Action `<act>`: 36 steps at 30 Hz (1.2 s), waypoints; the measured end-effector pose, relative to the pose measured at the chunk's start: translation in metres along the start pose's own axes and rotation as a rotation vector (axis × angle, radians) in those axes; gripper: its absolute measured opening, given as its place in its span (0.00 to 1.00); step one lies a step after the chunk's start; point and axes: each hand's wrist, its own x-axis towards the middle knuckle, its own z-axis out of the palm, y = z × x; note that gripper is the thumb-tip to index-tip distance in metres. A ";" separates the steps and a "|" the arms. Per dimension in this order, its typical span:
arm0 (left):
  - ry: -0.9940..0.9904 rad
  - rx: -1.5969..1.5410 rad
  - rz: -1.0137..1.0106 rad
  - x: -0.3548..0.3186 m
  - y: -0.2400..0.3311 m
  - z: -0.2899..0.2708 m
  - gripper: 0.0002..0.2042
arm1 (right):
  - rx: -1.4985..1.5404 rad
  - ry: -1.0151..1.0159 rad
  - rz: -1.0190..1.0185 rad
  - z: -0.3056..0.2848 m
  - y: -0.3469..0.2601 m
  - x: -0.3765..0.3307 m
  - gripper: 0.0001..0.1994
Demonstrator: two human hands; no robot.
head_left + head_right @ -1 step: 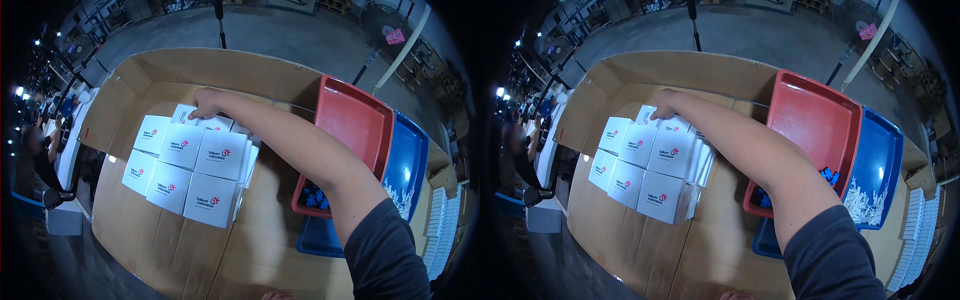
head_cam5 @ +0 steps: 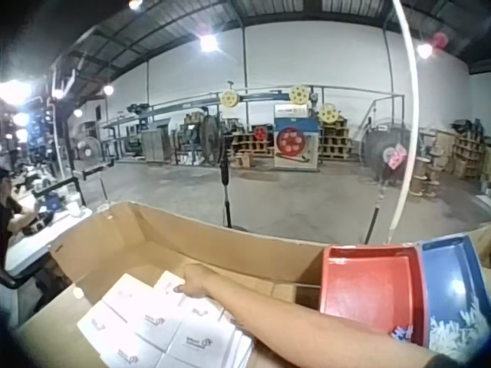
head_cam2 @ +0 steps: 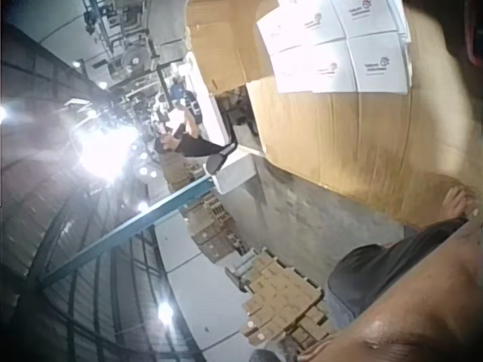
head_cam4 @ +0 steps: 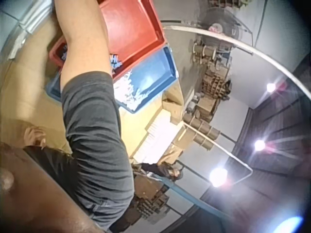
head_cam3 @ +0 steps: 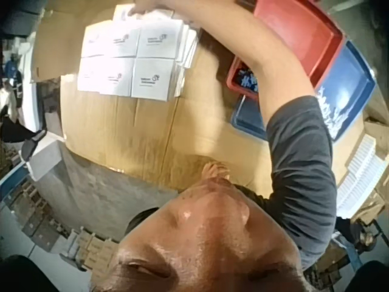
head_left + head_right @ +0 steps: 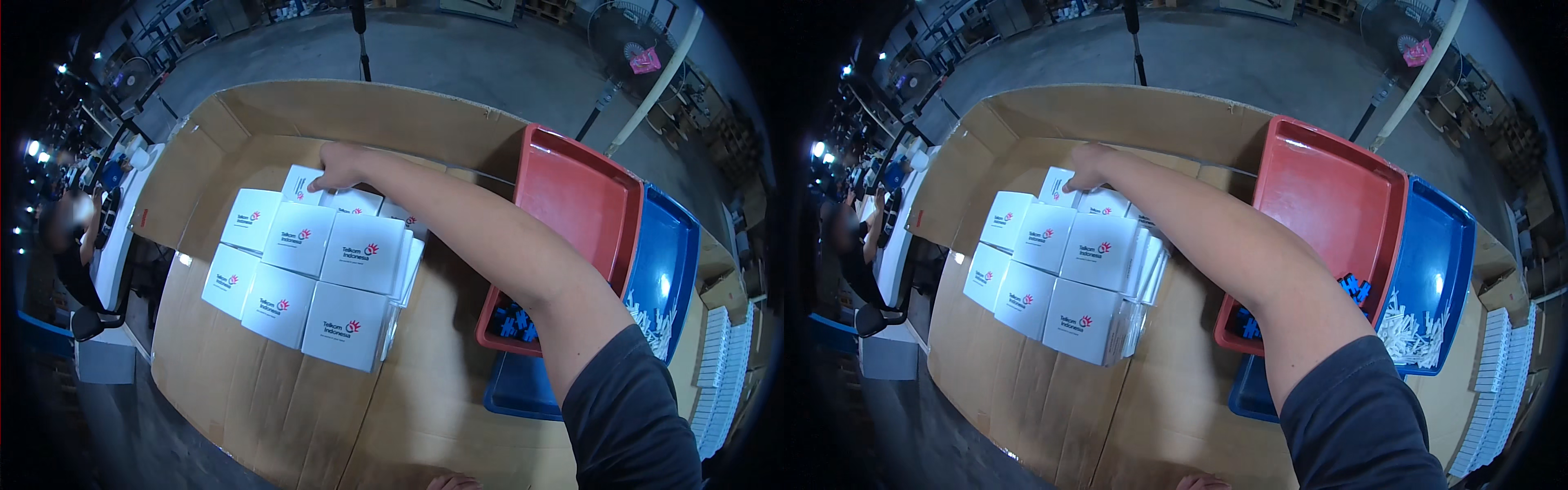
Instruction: Packing small electronic or plastic components into plastic bags and placing them into white retail boxes.
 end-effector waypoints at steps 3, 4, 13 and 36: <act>0.038 0.086 -0.074 -0.014 -0.026 0.002 0.11 | 0.244 0.435 -0.065 -0.007 -0.015 -0.016 0.21; 0.027 0.067 -0.054 -0.001 -0.022 0.003 0.11 | 0.291 0.614 -0.082 -0.022 -0.004 -0.034 0.19; -0.106 0.164 0.493 0.067 0.125 -0.035 0.14 | 0.793 0.884 -0.279 -0.056 -0.081 -0.295 0.26; -1.274 -0.327 -0.120 0.065 0.245 -0.015 0.37 | 1.230 0.505 0.018 0.114 -0.186 -0.715 0.40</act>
